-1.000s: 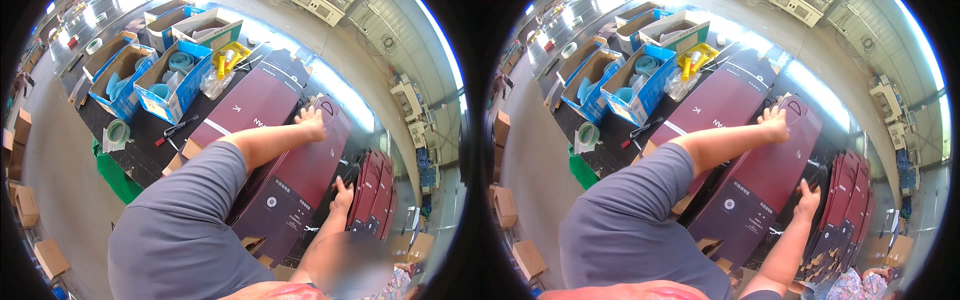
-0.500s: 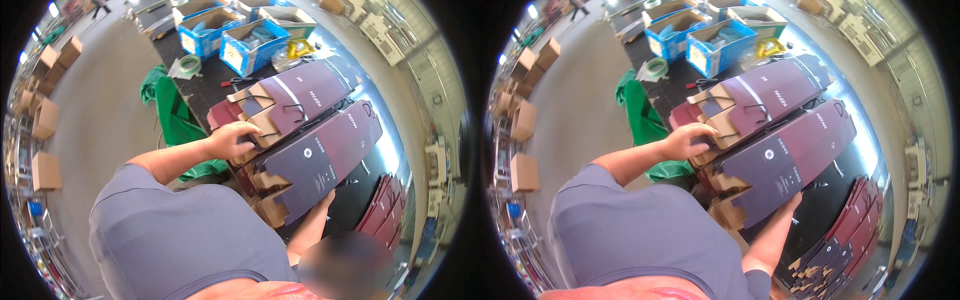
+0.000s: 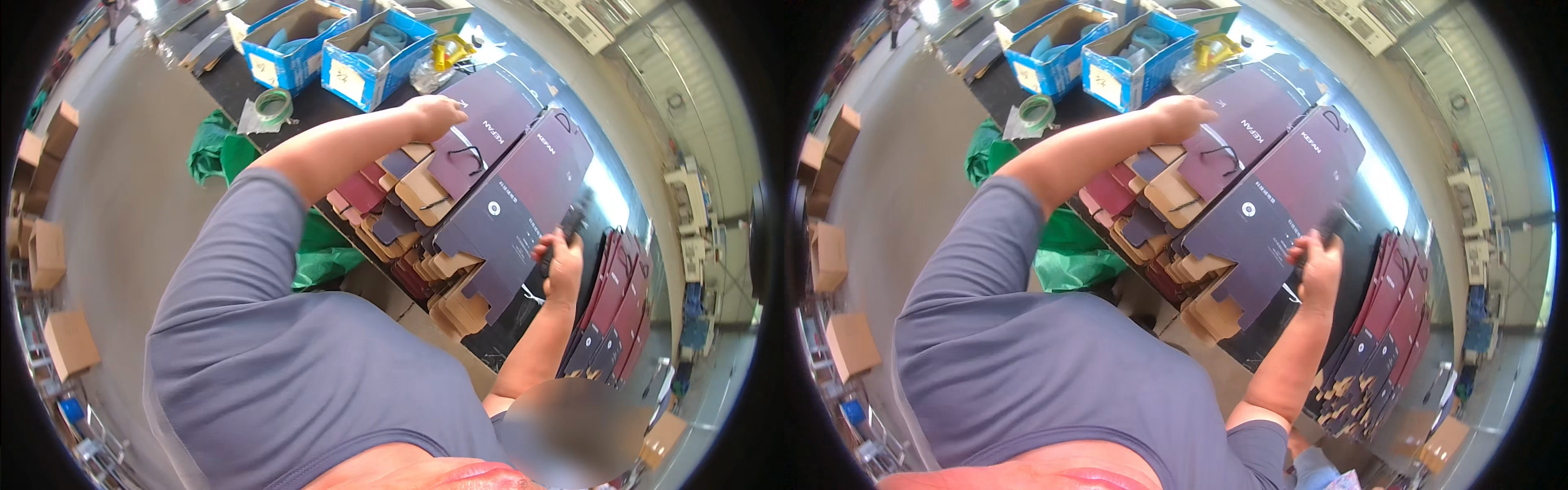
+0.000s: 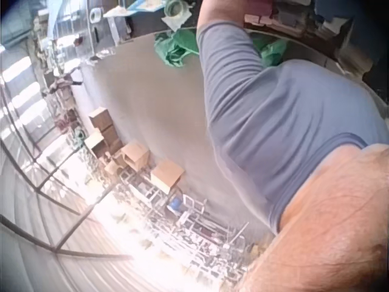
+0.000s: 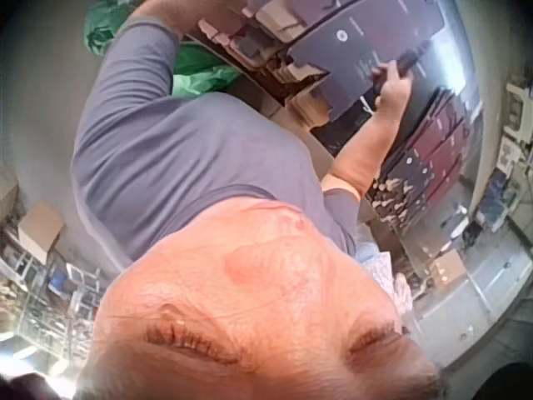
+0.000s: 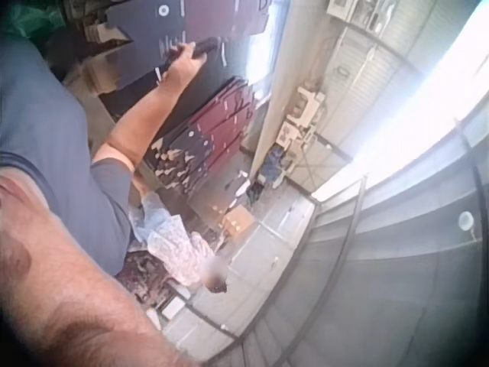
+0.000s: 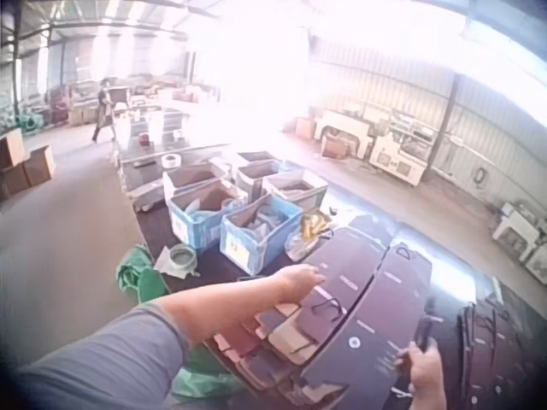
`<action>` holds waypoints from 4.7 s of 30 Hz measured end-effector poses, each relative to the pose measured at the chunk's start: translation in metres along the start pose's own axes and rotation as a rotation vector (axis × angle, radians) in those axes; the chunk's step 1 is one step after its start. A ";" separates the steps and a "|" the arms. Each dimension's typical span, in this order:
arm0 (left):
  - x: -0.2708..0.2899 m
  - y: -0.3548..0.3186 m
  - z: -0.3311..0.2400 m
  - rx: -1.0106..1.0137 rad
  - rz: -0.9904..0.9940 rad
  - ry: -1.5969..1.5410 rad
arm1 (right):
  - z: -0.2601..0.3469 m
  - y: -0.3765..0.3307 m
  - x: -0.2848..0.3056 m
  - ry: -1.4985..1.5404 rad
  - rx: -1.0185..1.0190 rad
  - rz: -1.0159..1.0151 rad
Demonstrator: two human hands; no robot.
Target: The person retrieves flat maroon cardboard pieces from a green bag, stacks them on a table, and uses a red marker to write on each piece. The person handles the cardboard one at a time, writing on the surface and placing each marked piece into a growing stack.
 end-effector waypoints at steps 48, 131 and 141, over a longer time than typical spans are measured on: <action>-0.071 0.006 0.093 0.073 -0.668 -1.188 | -0.013 -0.008 -0.191 -0.324 0.151 -0.173; -0.049 -0.306 0.202 0.841 0.000 -0.819 | 0.026 0.081 -0.395 -0.756 0.339 0.933; -0.125 -0.283 0.188 1.029 -0.604 -1.755 | -0.100 0.030 -0.532 -1.291 -0.076 0.593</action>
Point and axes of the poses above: each hand's wrist, its own y-axis towards the middle knuckle, its own x-axis out of the back of the hand, z = x × y, the point moved 10 cm from there along y, towards the middle knuckle, and after that the axes turned 2 degrees about z, right-handed, at the moved point
